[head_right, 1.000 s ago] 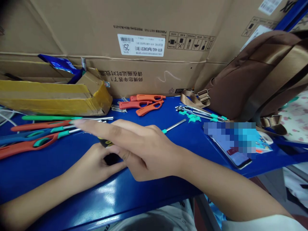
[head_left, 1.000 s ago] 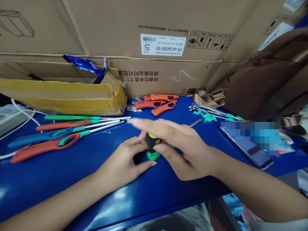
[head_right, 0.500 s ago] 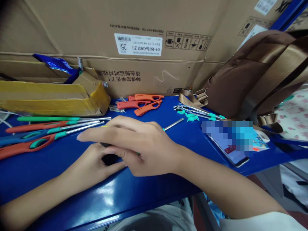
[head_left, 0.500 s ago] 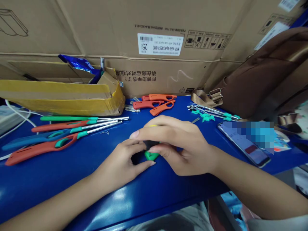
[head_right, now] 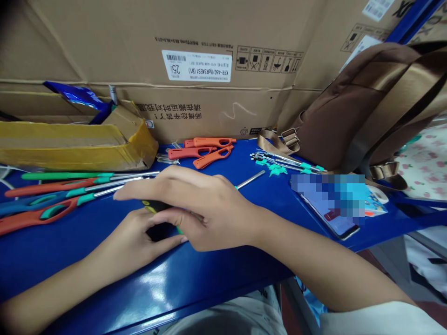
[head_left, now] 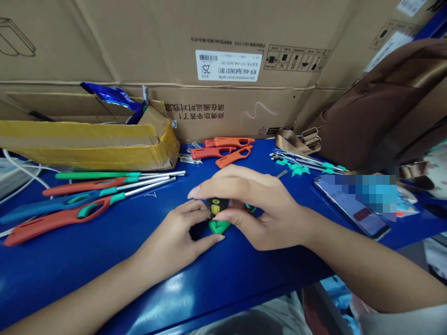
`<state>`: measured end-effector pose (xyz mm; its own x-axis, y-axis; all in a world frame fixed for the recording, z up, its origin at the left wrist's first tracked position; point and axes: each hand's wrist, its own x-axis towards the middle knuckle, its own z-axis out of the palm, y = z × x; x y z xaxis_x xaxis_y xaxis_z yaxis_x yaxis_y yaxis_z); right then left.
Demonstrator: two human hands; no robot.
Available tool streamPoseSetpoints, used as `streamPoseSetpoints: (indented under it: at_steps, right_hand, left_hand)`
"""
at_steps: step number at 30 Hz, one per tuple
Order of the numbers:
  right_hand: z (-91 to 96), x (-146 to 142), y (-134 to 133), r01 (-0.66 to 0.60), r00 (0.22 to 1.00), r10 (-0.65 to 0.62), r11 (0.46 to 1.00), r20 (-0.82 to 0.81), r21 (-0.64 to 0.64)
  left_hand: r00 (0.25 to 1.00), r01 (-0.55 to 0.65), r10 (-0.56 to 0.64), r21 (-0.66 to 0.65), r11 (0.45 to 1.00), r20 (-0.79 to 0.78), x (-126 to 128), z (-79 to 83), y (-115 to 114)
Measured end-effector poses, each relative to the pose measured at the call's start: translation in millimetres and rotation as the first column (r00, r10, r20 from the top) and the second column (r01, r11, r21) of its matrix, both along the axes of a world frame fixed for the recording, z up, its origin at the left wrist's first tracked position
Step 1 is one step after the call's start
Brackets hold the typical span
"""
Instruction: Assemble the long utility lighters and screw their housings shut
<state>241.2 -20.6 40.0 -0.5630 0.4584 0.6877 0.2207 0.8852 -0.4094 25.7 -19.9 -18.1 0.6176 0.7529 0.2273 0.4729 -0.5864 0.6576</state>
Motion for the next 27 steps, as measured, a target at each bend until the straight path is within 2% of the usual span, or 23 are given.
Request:
streamPoseSetpoints:
  at_steps: [5, 7, 11, 13, 18, 20, 22, 24, 26, 27]
  right_hand:
    - [-3.3, -3.8, -1.8, 0.167, 0.986, -0.168, 0.971, -0.008, 0.172]
    - [-1.7, -1.9, -3.0, 0.109, 0.992, -0.115, 0.986, 0.042, 0.128]
    - [3.1, 1.5, -5.0, -0.053, 0.998, 0.056, 0.996, 0.041, -0.075]
    - [3.2, 0.5, -4.5, -0.058, 0.998, 0.058, 0.995, 0.004, -0.079]
    - [-1.9, -4.0, -1.1, 0.109, 0.994, -0.106, 0.991, -0.04, 0.077]
    - [-2.3, -3.0, -1.4, 0.134, 0.991, -0.133, 0.983, -0.017, 0.128]
    - [-0.5, -0.7, -3.1, 0.069, 0.997, -0.071, 0.994, 0.019, 0.082]
    - [1.9, 1.4, -5.0, -0.053, 0.998, 0.054, 0.998, 0.027, -0.04]
    - [3.0, 2.0, -5.9, -0.138, 0.99, 0.137, 0.983, -0.016, -0.12]
    - [2.7, 1.6, -5.7, -0.152, 0.988, 0.148, 0.982, -0.044, -0.115]
  left_hand:
    - [1.0, 0.018, -0.018, -0.039, 0.999, -0.003, 2.2, 0.6, 1.2]
    - [1.0, 0.01, -0.01, -0.028, 1.0, -0.001, 2.4, 1.4, 1.3]
    - [1.0, 0.007, -0.007, 0.0, 1.0, 0.012, 1.1, 1.4, 0.3]
    - [1.0, 0.014, -0.014, 0.002, 1.0, 0.021, 0.8, 0.3, 0.2]
    - [1.0, 0.012, -0.012, -0.003, 1.0, 0.003, 1.9, -1.1, 1.7]
    - [1.0, 0.023, -0.023, -0.006, 1.0, 0.001, 2.0, -0.6, 1.6]
    - [1.0, 0.023, -0.023, -0.003, 1.0, 0.021, 1.7, -0.4, 1.0]
    - [0.999, 0.022, -0.022, 0.001, 1.0, 0.041, 1.6, -0.9, 0.2]
    - [0.998, 0.026, -0.027, 0.006, 1.0, 0.057, 2.1, -1.2, -0.3]
    - [0.998, 0.031, -0.031, 0.008, 1.0, 0.062, 2.5, -0.9, -0.4]
